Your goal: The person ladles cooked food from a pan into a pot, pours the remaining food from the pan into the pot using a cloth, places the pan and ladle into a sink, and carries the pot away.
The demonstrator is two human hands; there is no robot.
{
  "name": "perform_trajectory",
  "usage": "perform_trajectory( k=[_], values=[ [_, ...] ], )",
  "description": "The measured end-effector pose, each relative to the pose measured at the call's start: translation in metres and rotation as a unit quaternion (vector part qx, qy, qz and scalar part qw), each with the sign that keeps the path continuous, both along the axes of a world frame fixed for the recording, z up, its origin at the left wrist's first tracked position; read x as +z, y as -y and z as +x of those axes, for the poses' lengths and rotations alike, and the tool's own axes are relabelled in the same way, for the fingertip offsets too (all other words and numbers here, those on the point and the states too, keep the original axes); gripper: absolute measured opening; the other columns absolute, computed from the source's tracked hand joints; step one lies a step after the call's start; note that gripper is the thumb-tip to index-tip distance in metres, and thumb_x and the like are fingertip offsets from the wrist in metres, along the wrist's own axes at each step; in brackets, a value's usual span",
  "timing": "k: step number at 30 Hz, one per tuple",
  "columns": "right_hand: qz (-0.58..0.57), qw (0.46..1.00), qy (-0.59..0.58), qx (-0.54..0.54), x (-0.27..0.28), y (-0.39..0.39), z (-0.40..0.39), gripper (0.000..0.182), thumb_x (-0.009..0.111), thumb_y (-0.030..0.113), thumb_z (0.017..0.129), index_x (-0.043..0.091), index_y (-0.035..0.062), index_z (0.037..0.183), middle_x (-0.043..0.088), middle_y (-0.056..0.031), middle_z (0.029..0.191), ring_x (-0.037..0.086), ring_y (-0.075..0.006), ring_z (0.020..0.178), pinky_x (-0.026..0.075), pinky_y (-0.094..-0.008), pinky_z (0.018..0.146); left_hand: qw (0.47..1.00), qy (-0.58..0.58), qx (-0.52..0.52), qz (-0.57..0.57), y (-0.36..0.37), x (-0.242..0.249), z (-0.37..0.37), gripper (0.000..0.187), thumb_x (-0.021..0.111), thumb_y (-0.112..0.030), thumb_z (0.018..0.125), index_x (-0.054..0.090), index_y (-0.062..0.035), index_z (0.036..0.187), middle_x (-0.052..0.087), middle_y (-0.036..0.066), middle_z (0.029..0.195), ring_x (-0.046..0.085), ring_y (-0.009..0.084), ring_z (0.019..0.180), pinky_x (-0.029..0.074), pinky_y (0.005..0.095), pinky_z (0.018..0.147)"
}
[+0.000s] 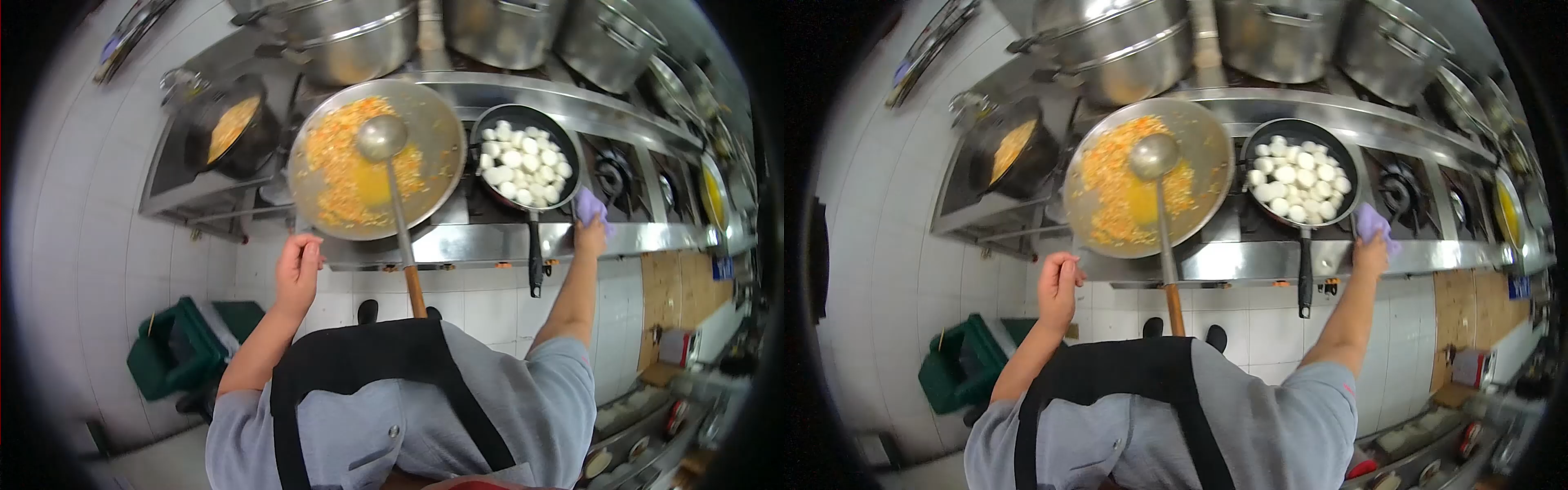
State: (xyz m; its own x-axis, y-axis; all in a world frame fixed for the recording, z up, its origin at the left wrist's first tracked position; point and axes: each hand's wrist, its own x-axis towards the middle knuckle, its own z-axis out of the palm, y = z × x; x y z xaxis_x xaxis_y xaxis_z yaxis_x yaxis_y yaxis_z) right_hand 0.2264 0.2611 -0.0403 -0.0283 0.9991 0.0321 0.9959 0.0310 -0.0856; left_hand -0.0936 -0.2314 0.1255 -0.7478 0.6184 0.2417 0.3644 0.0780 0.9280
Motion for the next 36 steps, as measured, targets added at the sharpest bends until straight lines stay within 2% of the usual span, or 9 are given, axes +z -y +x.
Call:
perform_trajectory(
  k=[4,9,13,15,21,28,31,34,36],
  values=[
    [0.038,0.997,-0.009,0.062,-0.009,0.04,0.019,0.061,0.06,0.037,0.081,0.043,0.0141,0.134,0.056,-0.0193,0.115,0.057,-0.0373,0.101,0.047,-0.045,0.084,0.997,0.05,0.049,0.032,0.017,-0.001,0.001,0.013,0.044,-0.015,0.097,0.05,-0.004,0.096,0.047,0.0,0.073,0.046,0.0066,0.063,0.045,0.0238,0.063],
    [0.063,0.956,-0.28,0.062,-0.049,0.137,0.055,0.057,0.055,0.03,0.083,0.041,0.0127,0.135,0.054,-0.0237,0.122,0.054,-0.0444,0.106,0.044,-0.0462,0.09,0.986,0.136,0.077,0.061,0.031,-0.015,-0.017,0.019,0.041,-0.021,0.099,0.049,-0.0051,0.091,0.047,0.0,0.072,0.047,0.0068,0.063,0.048,0.0259,0.064],
    [-0.109,0.967,-0.229,0.016,-0.11,0.238,0.078,0.052,0.051,0.032,0.085,0.046,-0.0001,0.125,0.058,-0.0294,0.11,0.057,-0.0427,0.103,0.045,-0.045,0.087,0.961,0.268,0.06,-0.023,0.048,-0.042,-0.045,0.028,0.039,-0.03,0.098,0.051,-0.0058,0.091,0.051,0.001,0.074,0.051,0.0087,0.066,0.051,0.0276,0.065],
    [-0.253,0.939,-0.194,0.126,-0.106,0.29,0.062,0.049,0.05,0.033,0.084,0.051,0.0007,0.12,0.061,-0.0284,0.101,0.06,-0.0401,0.097,0.047,-0.0442,0.083,0.928,0.362,0.009,-0.085,0.059,-0.058,-0.062,0.032,0.038,-0.034,0.098,0.053,-0.0064,0.093,0.054,0.002,0.077,0.053,0.0102,0.068,0.052,0.0285,0.065],
    [-0.296,0.785,-0.252,0.483,0.011,0.41,-0.1,0.031,0.057,0.032,0.086,0.059,0.0104,0.108,0.063,-0.016,0.09,0.062,-0.0331,0.085,0.049,-0.0404,0.073,0.831,0.468,-0.198,-0.227,0.103,-0.102,-0.123,0.038,0.038,-0.037,0.097,0.054,-0.0053,0.113,0.06,0.007,0.097,0.059,0.0151,0.084,0.053,0.0326,0.075],
    [-0.383,0.647,-0.516,0.41,0.128,0.496,-0.286,0.033,0.056,0.029,0.089,0.055,-0.0002,0.104,0.06,-0.0193,0.093,0.058,-0.0317,0.087,0.046,-0.0351,0.077,0.715,0.611,-0.339,-0.025,0.135,-0.104,-0.18,0.045,0.035,-0.036,0.098,0.047,-0.005,0.129,0.056,0.012,0.124,0.055,0.0261,0.112,0.042,0.0422,0.099],
    [-0.31,0.699,-0.432,0.478,0.124,0.511,-0.334,0.035,0.056,0.03,0.088,0.054,0.0006,0.107,0.058,-0.019,0.096,0.056,-0.0337,0.093,0.045,-0.0382,0.08,0.646,0.691,-0.31,0.091,0.14,-0.097,-0.187,0.045,0.037,-0.037,0.097,0.049,-0.0048,0.126,0.056,0.012,0.124,0.054,0.0264,0.114,0.04,0.0417,0.101],
    [-0.008,0.796,-0.28,0.536,0.138,0.509,-0.336,0.04,0.063,0.034,0.083,0.057,0.0049,0.109,0.057,-0.0177,0.104,0.055,-0.0341,0.1,0.043,-0.0433,0.084,0.623,0.707,-0.302,0.146,0.145,-0.1,-0.19,0.042,0.037,-0.032,0.098,0.049,-0.0045,0.126,0.056,0.013,0.124,0.053,0.0267,0.116,0.038,0.0422,0.103],
    [0.023,0.882,-0.138,0.45,0.152,0.481,-0.316,0.048,0.066,0.035,0.08,0.054,0.0071,0.117,0.054,-0.0164,0.111,0.052,-0.0316,0.107,0.041,-0.0445,0.088,0.606,0.727,-0.265,0.184,0.149,-0.105,-0.195,0.042,0.034,-0.031,0.098,0.049,-0.005,0.126,0.055,0.013,0.126,0.051,0.0284,0.118,0.036,0.0435,0.105]
  ],
)
